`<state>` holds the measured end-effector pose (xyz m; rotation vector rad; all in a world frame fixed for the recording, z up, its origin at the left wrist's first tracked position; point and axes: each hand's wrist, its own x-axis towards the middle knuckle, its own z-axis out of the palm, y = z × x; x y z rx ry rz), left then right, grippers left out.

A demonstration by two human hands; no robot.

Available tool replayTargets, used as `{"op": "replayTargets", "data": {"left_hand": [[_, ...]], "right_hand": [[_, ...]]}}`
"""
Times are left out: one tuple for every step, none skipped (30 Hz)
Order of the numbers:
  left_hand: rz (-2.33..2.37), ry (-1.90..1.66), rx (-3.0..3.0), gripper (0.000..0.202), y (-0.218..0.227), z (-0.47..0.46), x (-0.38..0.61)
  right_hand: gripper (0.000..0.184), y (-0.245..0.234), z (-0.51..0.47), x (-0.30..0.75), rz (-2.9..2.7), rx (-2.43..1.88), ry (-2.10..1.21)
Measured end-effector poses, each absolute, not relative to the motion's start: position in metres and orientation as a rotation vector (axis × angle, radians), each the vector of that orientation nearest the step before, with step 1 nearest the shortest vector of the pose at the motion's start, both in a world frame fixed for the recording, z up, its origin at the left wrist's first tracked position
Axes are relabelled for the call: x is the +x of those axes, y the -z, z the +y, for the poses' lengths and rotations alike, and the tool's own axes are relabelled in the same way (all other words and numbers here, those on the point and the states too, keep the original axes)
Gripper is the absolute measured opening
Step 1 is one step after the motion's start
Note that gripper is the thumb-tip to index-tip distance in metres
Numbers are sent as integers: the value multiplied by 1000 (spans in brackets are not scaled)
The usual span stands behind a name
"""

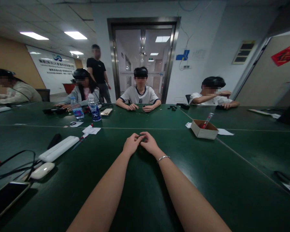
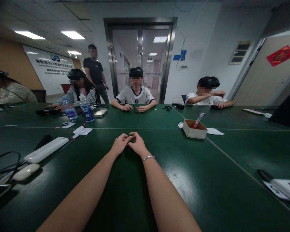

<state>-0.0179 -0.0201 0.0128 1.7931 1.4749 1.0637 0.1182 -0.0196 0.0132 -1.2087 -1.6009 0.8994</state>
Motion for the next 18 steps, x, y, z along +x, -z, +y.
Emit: {"op": "replayTargets", "data": {"left_hand": [[1477, -1056, 1790, 41, -12, -20, -17], [1465, -1053, 1784, 41, -11, -19, -15], [1443, -1059, 1769, 42, -10, -19, -14], [1410, -1071, 1749, 43, -10, -18, -14], [1365, -1077, 1728, 44, -10, -19, -14], [1311, -1066, 1712, 44, -11, -20, -15], [1258, -1035, 1704, 42, -13, -23, -17], [1217, -989, 1705, 41, -15, -29, -20], [1195, -926, 1716, 41, -19, -37, -25], [1196, -859, 1733, 43, -25, -48, -31], [1220, -801, 1758, 47, -31, -62, -38], [1255, -731, 1790, 53, -39, -78, -46], [1277, -663, 1836, 57, -49, -97, -56], [1300, -601, 1902, 58, -58, -117, -68], [1329, -539, 1982, 55, -68, -137, -81], [1373, -475, 2081, 51, -77, -158, -97], [1420, -399, 2174, 47, -84, -177, -115], [1501, -333, 2228, 45, -88, -195, -135]], "right_hand": [[43, -14, -20, 117, -1540, -1186, -1000], [42, -14, -21, 115, -1487, -1167, -1086], [39, -15, -22, 114, -1447, -1153, -1147], [35, -15, -23, 113, -1420, -1141, -1181], [32, -15, -24, 113, -1400, -1131, -1195], [30, -15, -24, 113, -1382, -1122, -1199], [29, -15, -24, 113, -1365, -1113, -1200], [31, -14, -24, 114, -1353, -1100, -1200], [33, -12, -24, 114, -1343, -1082, -1201], [35, -11, -23, 115, -1335, -1064, -1204], [38, -9, -22, 116, -1327, -1048, -1208], [40, -7, -20, 116, -1321, -1036, -1212], [42, -5, -19, 117, -1318, -1030, -1218], [42, -3, -17, 118, -1321, -1030, -1227], [43, -1, -15, 119, -1326, -1034, -1237], [43, 0, -13, 120, -1334, -1036, -1249], [44, 1, -12, 121, -1343, -1035, -1262], [44, 2, -11, 122, -1352, -1029, -1279]]}}
